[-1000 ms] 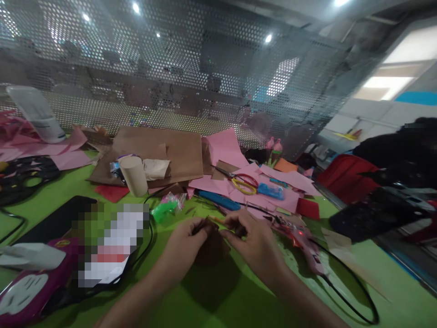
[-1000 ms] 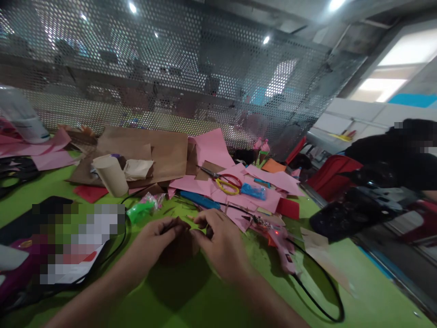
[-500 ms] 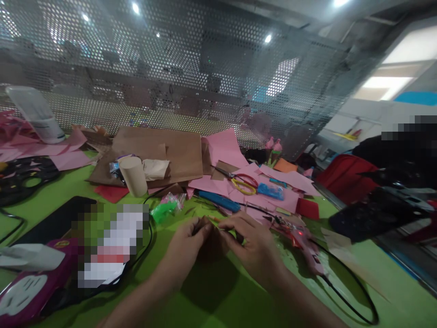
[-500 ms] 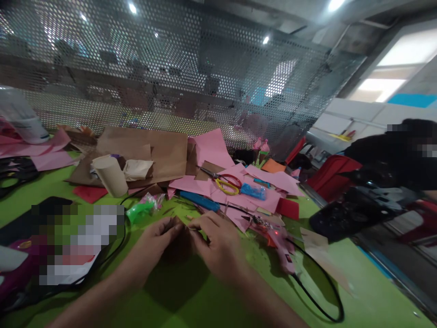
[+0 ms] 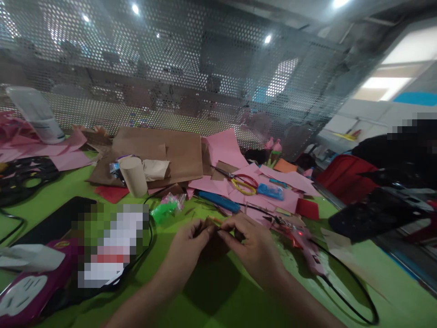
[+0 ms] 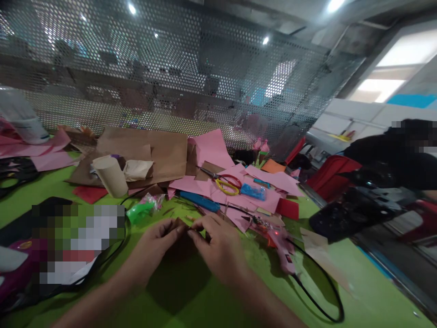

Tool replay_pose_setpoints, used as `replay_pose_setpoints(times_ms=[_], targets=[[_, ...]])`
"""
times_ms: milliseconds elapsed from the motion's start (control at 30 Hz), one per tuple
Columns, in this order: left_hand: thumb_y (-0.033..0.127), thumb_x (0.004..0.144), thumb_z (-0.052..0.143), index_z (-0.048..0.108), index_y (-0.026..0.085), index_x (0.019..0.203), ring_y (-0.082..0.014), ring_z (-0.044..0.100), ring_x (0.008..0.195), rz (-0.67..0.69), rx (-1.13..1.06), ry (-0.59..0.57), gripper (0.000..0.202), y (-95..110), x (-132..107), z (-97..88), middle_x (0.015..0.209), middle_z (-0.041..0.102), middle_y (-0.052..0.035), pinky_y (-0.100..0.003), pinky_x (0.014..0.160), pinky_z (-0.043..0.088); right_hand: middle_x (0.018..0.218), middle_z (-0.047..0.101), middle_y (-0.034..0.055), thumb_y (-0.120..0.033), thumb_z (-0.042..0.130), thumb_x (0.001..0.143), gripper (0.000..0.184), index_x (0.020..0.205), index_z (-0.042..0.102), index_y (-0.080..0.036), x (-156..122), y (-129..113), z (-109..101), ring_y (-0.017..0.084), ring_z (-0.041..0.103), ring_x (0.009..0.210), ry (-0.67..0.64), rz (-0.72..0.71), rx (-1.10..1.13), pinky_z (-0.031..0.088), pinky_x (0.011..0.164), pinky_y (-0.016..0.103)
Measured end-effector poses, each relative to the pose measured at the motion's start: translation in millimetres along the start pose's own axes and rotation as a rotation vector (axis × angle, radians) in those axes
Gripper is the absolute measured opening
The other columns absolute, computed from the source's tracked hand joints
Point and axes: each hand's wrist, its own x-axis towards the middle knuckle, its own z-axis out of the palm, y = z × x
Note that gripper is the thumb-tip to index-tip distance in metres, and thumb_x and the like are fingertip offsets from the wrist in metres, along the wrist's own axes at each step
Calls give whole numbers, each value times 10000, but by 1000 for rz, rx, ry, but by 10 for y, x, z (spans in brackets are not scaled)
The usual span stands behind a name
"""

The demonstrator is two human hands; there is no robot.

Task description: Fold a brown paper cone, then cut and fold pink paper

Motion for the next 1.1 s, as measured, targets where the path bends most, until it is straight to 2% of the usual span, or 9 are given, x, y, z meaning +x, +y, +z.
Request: replay_pose_setpoints(times_ms=[167,400,633,800,933,1100], targets=[[350,711,650,632,162,656,-144,477,643,104,141,27,197,39,-9,20,642,557,11,-225,592,389,846,689,26,-160,587,877,94,846,660,-210,2,19,2,186,624,795,-22,-13,28,446,694,291],[271,705,625,708,178,683,-184,561,702,128,143,9,126,56,-23,46,686,649,-22,-262,660,456,815,683,40,-120,548,853,142,845,671,-190,-2,-4,-10,185,614,761,-8,-49,8,441,669,287],[301,724,633,737,178,727,-178,552,672,119,163,-10,162,17,-10,11,682,651,-22,-250,607,435,738,644,21,-94,549,810,139,772,647,-184,-10,-20,7,158,590,686,51,-41,23,420,614,254],[317,724,644,716,165,706,-168,537,637,96,167,1,169,42,-13,0,665,648,-18,-246,580,419,760,681,22,-109,571,818,125,784,662,-188,8,0,-4,157,622,702,51,-19,72,440,630,247],[309,730,622,700,171,686,-167,543,646,132,190,4,164,45,-8,2,664,643,-15,-249,592,424,784,704,26,-144,596,827,98,822,680,-193,21,13,-14,168,640,720,30,-39,78,455,652,263],[303,715,604,708,177,714,-178,564,690,155,188,4,164,-13,4,11,709,661,-21,-261,630,444,759,694,22,-110,578,821,129,789,677,-187,21,3,-5,159,635,708,32,-35,74,446,641,250]])
